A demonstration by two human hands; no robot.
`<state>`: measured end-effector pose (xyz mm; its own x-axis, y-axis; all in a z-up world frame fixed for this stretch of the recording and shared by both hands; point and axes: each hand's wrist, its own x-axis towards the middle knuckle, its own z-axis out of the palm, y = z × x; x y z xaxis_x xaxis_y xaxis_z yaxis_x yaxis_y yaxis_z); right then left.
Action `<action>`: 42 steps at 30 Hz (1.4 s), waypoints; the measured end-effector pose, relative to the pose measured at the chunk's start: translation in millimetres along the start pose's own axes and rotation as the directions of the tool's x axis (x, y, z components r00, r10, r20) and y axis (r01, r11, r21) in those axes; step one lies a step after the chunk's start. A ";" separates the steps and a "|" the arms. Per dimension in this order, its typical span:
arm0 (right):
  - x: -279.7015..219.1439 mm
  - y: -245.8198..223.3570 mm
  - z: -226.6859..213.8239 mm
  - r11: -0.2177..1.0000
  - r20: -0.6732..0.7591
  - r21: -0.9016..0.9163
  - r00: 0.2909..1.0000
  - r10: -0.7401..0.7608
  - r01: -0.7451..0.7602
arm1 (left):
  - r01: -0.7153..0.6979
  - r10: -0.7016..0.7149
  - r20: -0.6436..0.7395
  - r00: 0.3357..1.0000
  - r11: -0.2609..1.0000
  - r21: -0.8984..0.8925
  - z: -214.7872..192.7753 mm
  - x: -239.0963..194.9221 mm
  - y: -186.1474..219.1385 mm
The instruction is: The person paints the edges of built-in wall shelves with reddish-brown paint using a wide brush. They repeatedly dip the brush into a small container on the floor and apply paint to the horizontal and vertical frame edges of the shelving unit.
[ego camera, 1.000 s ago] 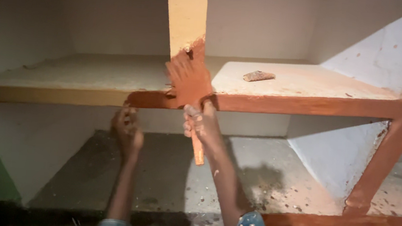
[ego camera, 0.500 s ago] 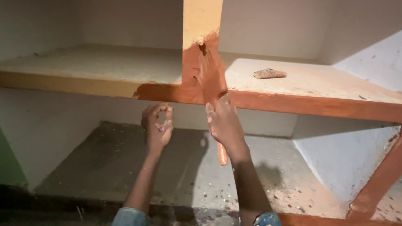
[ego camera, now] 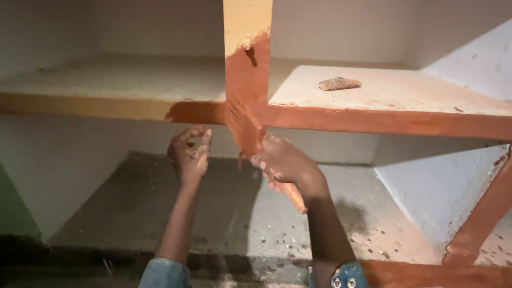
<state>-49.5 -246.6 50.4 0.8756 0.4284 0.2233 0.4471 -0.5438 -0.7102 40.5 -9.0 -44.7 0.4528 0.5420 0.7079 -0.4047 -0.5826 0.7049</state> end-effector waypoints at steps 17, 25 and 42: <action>52.6 36.3 34.9 0.537 -0.227 -0.828 0.779 -0.584 0.161 | -0.055 0.055 -0.003 0.998 0.995 -0.082 0.1 -6.1 -9.3; 62.9 33.7 99.0 0.592 -0.023 -0.767 0.912 -0.410 0.247 | 0.084 -0.140 -0.229 0.963 0.968 -0.236 8.0 1.2 -20.3; 112.0 20.5 186.2 0.697 -0.139 -0.635 0.838 -0.528 0.334 | -0.080 -0.130 -0.523 0.843 0.929 -0.360 -67.5 51.3 -101.3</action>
<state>23.6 -75.4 -63.4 0.5225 0.5458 0.6550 0.7203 -0.6936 0.0034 51.1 118.7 -76.9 0.0192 0.8492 0.5278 -0.6984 -0.3663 0.6148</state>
